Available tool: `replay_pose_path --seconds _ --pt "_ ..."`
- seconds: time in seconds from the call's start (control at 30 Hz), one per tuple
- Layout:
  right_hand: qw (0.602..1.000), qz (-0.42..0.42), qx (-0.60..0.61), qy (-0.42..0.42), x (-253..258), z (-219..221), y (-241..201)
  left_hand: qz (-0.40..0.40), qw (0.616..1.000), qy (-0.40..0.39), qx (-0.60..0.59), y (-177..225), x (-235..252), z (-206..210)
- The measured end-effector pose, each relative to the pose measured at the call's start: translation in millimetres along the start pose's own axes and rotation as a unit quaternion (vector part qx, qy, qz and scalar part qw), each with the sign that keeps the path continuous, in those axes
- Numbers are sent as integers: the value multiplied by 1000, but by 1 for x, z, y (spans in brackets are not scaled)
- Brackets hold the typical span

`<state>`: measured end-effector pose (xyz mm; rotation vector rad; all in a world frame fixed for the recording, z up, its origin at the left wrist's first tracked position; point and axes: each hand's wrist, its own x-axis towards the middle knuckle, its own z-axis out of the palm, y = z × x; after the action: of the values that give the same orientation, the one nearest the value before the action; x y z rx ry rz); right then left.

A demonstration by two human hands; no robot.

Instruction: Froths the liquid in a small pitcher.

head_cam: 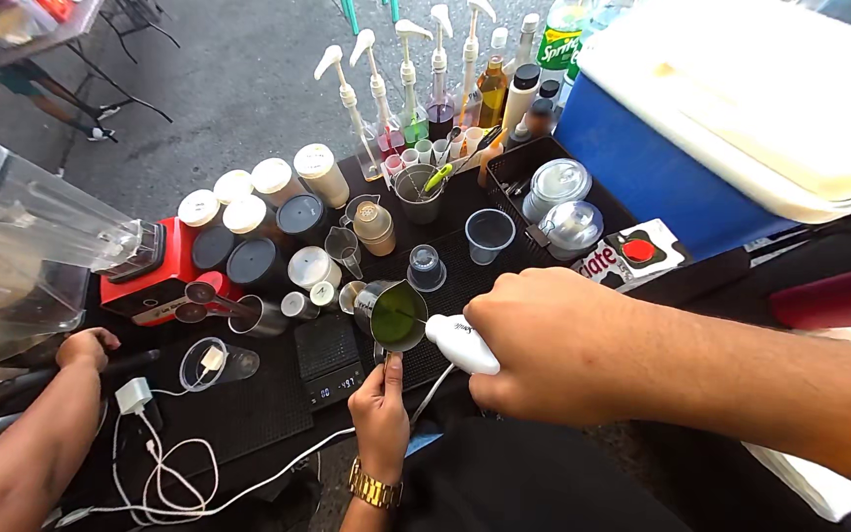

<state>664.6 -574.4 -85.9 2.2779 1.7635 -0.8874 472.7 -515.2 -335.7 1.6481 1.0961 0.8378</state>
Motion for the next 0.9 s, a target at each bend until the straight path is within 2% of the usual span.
replay_pose_path --seconds 0.63,0.77,0.9 --pt "1000 -3 9 -17 -1 -7 5 3 1000 3 4 1 2 1" --pt "1000 0 1 14 -2 -4 5 2 1000 2 0 1 2 2" --pt "1000 4 0 8 -1 -4 4 7 1000 1 0 1 2 2"
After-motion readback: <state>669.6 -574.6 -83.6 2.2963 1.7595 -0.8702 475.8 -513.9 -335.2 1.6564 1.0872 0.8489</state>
